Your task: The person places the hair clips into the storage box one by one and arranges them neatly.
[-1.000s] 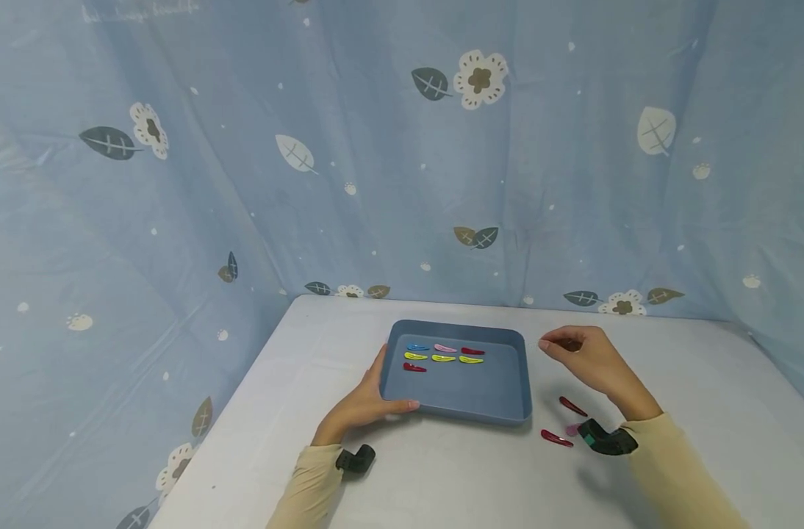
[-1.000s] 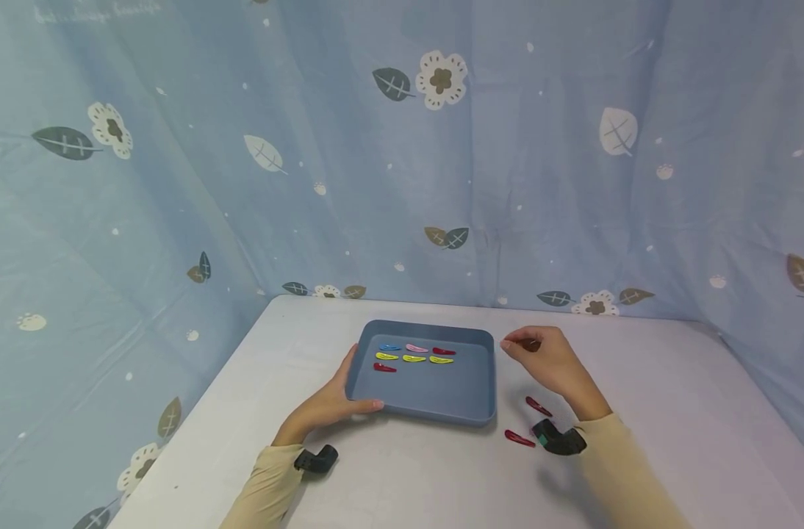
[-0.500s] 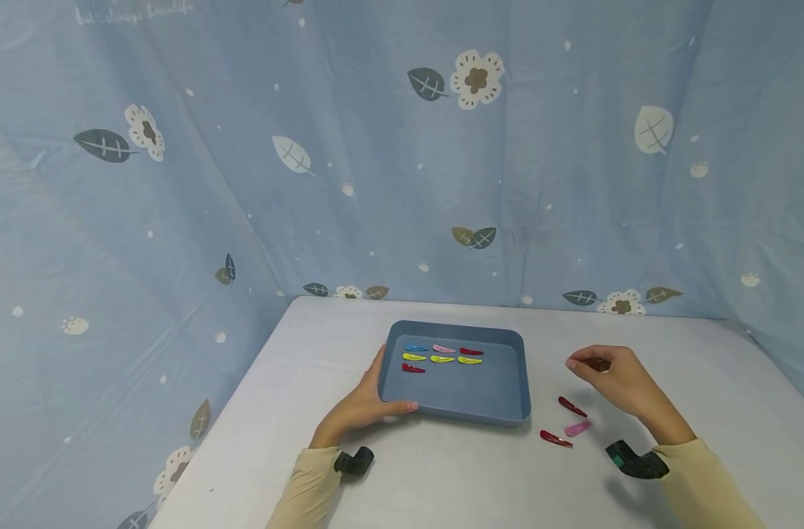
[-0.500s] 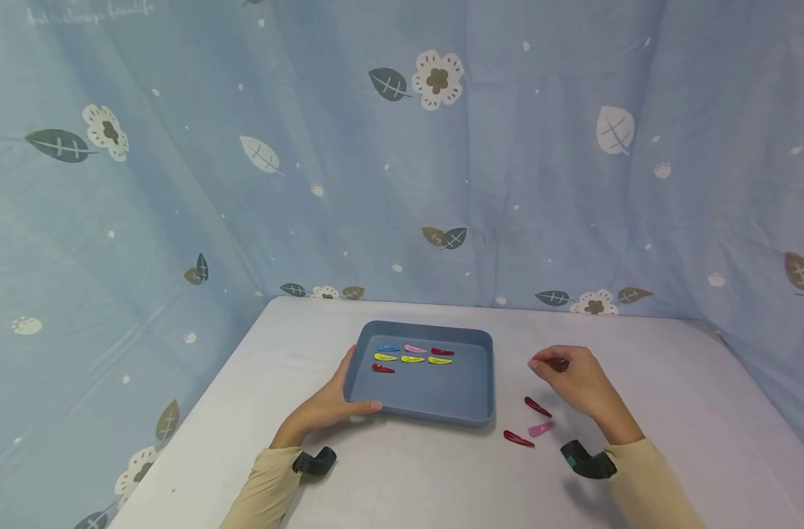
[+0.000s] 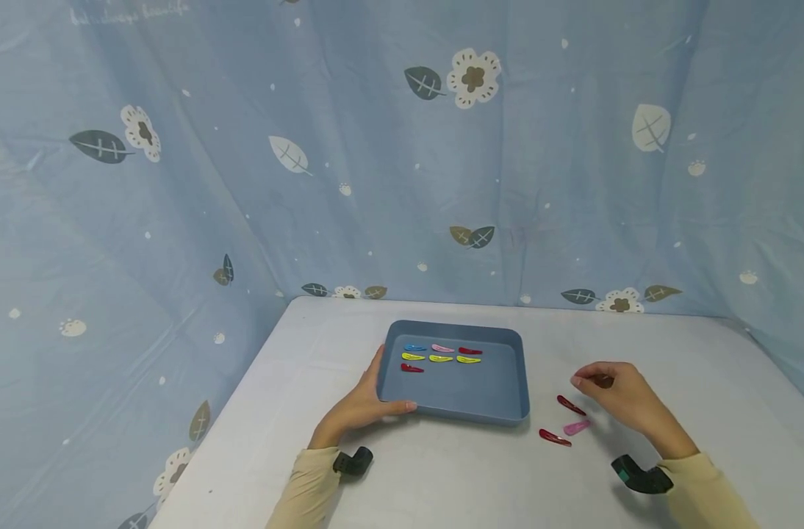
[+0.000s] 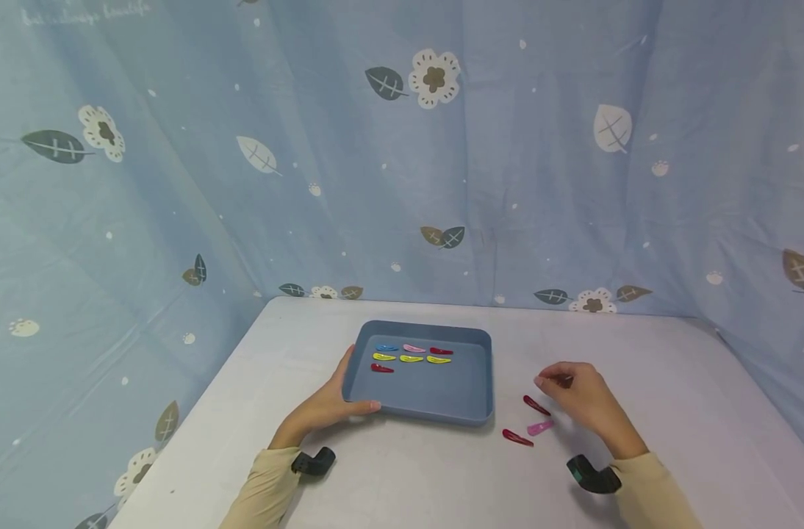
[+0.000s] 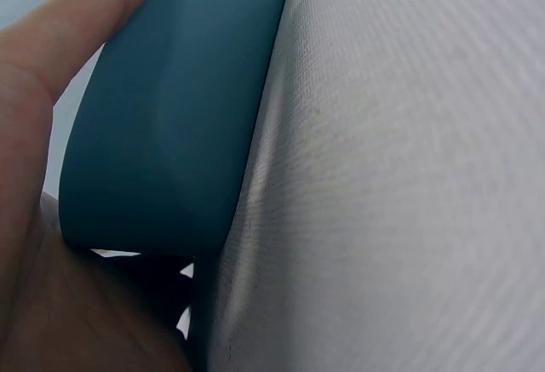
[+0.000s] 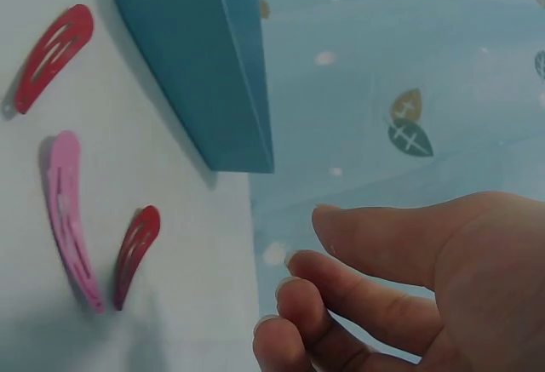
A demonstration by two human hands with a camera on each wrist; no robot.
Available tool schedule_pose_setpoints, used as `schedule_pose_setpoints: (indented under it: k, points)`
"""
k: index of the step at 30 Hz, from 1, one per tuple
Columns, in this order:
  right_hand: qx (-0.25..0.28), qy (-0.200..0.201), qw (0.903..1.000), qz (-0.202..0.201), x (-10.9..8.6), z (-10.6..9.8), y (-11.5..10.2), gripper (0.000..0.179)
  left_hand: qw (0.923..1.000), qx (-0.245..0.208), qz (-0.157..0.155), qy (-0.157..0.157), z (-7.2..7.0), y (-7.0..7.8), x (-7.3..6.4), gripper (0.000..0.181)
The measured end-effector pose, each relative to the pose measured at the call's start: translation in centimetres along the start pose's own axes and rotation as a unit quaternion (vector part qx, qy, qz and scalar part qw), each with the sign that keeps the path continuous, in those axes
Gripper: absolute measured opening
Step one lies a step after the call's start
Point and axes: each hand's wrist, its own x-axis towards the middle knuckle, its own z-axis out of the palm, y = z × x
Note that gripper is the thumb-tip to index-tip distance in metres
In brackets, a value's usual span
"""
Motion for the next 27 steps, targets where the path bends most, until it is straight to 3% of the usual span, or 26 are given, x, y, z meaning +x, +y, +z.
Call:
schedule_pose_setpoints:
  k: [6, 27]
  points:
    - [0.000, -0.029, 0.9990, 0.036, 0.2, 0.5, 0.7, 0.029, 0.9993, -0.014, 0.034, -0.008, 0.1, -0.1, 0.3, 0.131]
    - [-0.014, -0.092, 0.9947, 0.044, 0.0, 0.8, 2.4, 0.021, 0.9995, -0.013, 0.027, -0.008, 0.1, -0.3, 0.3, 0.130]
